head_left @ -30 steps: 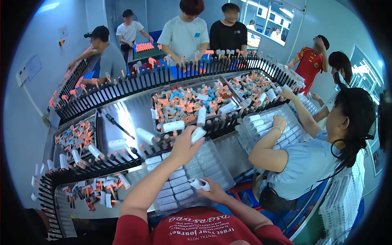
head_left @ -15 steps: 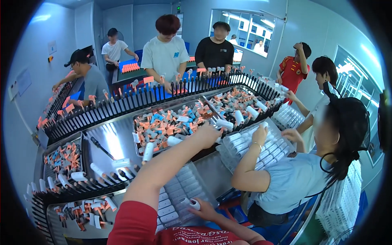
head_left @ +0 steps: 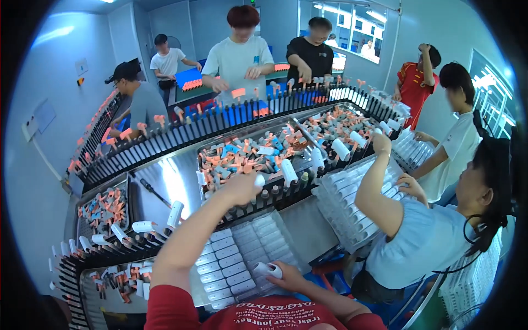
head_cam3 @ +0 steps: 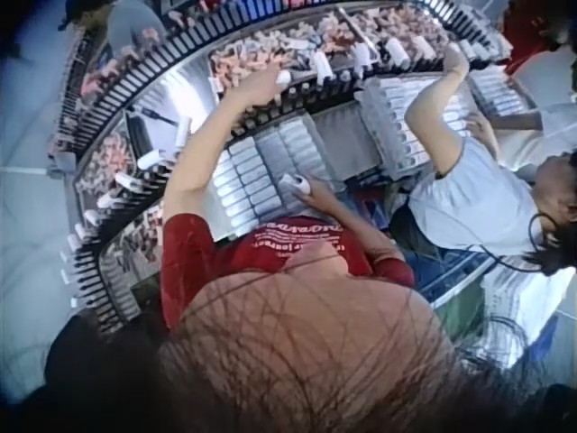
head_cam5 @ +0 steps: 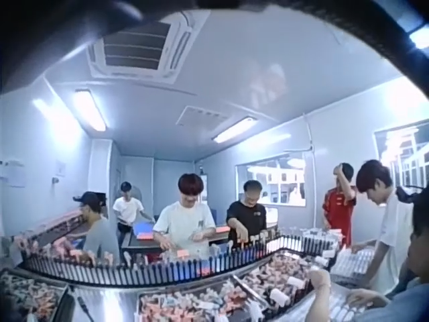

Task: The person assembles small plastic toy parts by hand on a factory production line.

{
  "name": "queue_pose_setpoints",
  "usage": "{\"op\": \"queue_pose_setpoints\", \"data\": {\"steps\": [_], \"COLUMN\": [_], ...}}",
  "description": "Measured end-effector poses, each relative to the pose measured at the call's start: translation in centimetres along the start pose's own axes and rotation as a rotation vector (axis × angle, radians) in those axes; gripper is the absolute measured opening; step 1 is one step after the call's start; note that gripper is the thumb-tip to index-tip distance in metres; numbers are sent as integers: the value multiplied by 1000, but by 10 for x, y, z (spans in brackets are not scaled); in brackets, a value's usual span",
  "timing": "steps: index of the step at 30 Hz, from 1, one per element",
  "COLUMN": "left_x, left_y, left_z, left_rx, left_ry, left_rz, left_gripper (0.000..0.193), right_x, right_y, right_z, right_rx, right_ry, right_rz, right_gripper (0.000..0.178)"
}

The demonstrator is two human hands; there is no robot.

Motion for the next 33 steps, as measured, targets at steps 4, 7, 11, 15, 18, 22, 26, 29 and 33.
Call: {"op": "queue_pose_setpoints", "data": {"steps": [4, 7, 11, 15, 18, 22, 26, 29, 33], "left_x": [32, 44, 49, 68, 115, 198, 238, 235, 230], "left_y": [-7, 7, 31, 32, 25, 26, 17, 27, 32], "left_z": [-31, -48, -70, -116, -167, -235, -272, -274, -285], "left_rx": [-175, -275, -307, -90, -6, -84, -202, -220, -106], "left_ry": [-319, -468, -442, -702, -595, -421, -148, -183, -249], "left_rz": [1, 111, 50, 186, 130, -2, -37, -68, -114], "left_gripper": [36, 40, 49, 71, 70, 68, 73, 73, 66], "right_x": [-3, 0, -3, -3, -10, -13, -6, 1, 10], "right_y": [9, 7, 18, 12, 22, 33, 33, 47, 48], "right_z": [2, 6, 9, 14, 11, 12, 25, 34, 37], "right_rx": [49, 119, 127, 146, 201, 206, 164, 142, 123], "right_ry": [1, -15, -1, -26, -26, -9, 121, 208, 165], "right_rz": [-2, 100, 98, 172, 206, 163, 113, 103, -63], "right_gripper": [52, 56, 54, 53, 50, 50, 49, 52, 58]}}
Point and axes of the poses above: each hand's wrist, its own z-axis towards the middle knuckle, its own x-axis out of the palm, y = z × x, the point moved 1 cm from there along z, towards the middle knuckle, and after that the axes turned 15 degrees about y, right-handed, at the moved point
